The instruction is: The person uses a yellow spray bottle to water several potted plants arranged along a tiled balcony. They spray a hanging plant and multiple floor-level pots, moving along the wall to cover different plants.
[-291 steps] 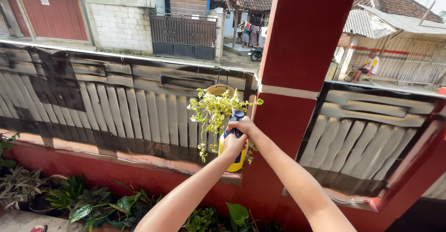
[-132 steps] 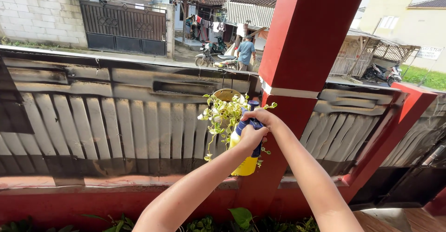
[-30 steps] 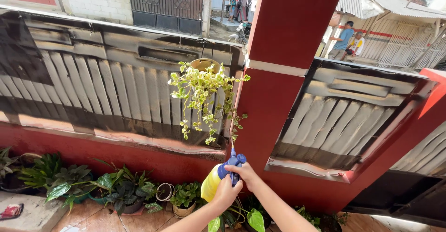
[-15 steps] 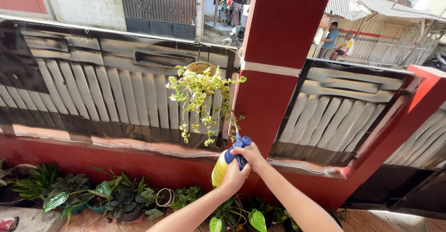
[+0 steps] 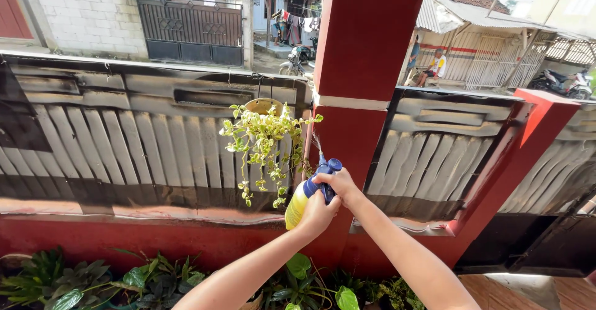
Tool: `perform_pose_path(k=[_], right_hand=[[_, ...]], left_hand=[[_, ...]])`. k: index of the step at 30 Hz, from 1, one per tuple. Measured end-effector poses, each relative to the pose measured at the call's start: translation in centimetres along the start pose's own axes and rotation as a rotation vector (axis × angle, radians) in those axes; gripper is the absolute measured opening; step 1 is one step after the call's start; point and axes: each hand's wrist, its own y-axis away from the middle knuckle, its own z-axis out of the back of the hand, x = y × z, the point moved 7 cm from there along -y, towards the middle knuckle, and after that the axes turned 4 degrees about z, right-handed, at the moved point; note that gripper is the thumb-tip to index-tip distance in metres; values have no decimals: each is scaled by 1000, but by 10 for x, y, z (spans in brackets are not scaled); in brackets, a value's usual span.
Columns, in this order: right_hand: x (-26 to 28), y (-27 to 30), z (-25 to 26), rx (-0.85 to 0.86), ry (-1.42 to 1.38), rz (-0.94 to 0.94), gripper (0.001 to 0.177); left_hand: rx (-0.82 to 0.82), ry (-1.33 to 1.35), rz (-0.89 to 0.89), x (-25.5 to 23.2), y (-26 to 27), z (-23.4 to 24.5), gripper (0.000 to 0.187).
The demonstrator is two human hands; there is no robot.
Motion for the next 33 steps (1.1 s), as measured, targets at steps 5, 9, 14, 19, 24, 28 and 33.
perform_pose_path(k=[5, 9, 14, 19, 24, 28, 33], right_hand=[[19, -6, 10, -36, 10, 21, 32], [25, -5, 13, -48, 46, 26, 31], [17, -7, 5, -30, 59, 22, 31], [24, 1, -9, -8, 81, 24, 30], [22, -10, -26, 20, 111, 42, 31], [25, -7, -44, 37, 108, 41, 32], [20, -19, -68, 69, 76, 51, 33]], left_hand=[[20, -18, -38, -16, -17, -4, 33], [20, -2, -41, -19, -19, -8, 33], [42, 11, -33, -11, -16, -5, 33], [20, 12, -20, -14, -3, 15, 33], [-1, 4, -25, -14, 1, 32, 34], [-32, 27, -1, -9, 5, 46, 31], [-66, 36, 13, 2, 1, 67, 33]])
